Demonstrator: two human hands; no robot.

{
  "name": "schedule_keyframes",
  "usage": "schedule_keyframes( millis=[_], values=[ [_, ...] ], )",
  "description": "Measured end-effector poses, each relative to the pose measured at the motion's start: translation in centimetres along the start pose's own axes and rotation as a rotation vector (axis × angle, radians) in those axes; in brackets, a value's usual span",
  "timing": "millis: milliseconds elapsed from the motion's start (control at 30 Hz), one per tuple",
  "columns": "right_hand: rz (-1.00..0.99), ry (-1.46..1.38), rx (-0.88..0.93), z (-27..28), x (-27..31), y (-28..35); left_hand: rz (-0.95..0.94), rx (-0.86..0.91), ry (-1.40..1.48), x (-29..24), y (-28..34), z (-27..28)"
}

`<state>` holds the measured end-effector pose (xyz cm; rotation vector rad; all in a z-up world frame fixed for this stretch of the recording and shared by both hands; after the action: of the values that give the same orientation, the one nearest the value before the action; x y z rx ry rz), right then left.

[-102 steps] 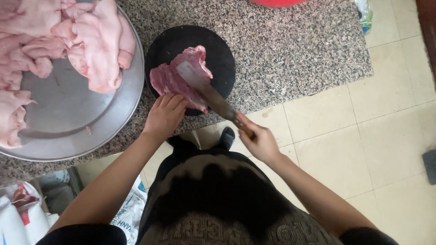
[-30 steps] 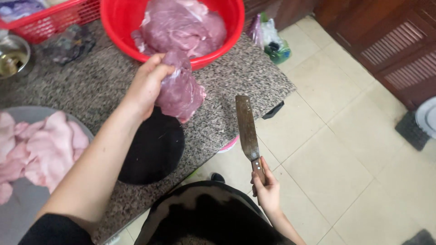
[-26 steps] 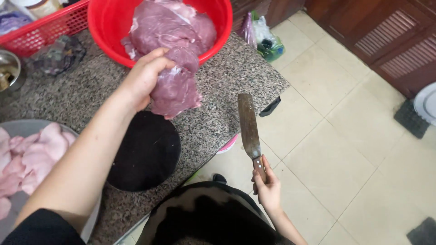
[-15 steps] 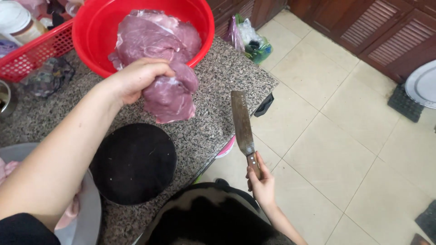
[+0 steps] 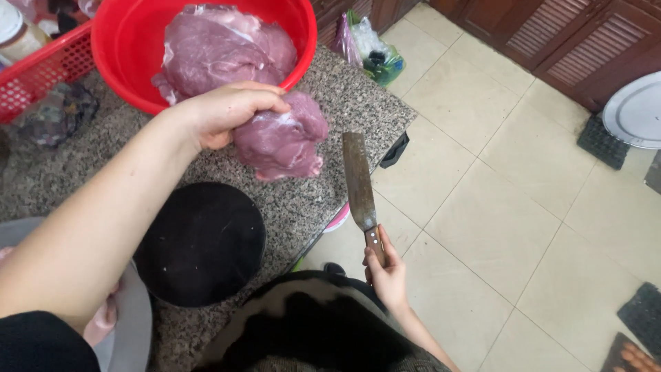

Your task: Slicing and sorting various pieces of raw pork on a cutting board in a kitchen setting.

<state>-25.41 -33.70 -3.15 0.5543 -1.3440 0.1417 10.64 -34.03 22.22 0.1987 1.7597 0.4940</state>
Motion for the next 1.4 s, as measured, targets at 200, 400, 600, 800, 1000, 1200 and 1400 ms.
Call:
schedule_keyframes(
  millis=[200, 400, 600, 800, 1000, 1200, 1400],
  values=[
    [-0.013, 0.020, 0.027, 0.2, -0.4, -0.3, 0.245, 0.292, -0.290, 4.3, 5.1, 2.3],
    [-0.001, 0.053, 0.104, -1.0, 0.5, -0.1, 0.329, 0.059, -0.538, 13.0, 3.4, 12.7],
    [0.034, 0.193, 0.234, -2.9, 1.5, -0.2, -0.237, -0.723, -1.169, 25.6, 3.0, 19.5],
    [0.355, 0.681, 0.329, -4.9, 3.1, -0.8, -0.454, -1.125, -0.950, 33.9, 8.2, 14.6],
    [0.408, 0.957, 0.396, -7.4, 5.8, -1.0, -0.043, -1.214, -0.677, 32.5, 8.2, 12.7],
    [0.635, 0.927, 0.465, -7.9, 6.8, -2.2, -0.438, -1.258, -0.798, 35.6, 6.7, 15.1],
    [0.514, 1.063, 0.443, -8.3, 8.3, -2.1, -0.370, -1.277, -0.221, 38.3, 10.3, 19.5]
  ],
)
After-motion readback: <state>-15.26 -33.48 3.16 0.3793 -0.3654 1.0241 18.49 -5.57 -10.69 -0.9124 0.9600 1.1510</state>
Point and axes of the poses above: each hand's wrist, its own y-axis away from the middle knuckle, its own z-axis out of the back of the hand, x = y × z, the point moved 3 cm from there along -y, towards the middle knuckle, and after that the axes turned 10 degrees about y, right-handed, at the moved point
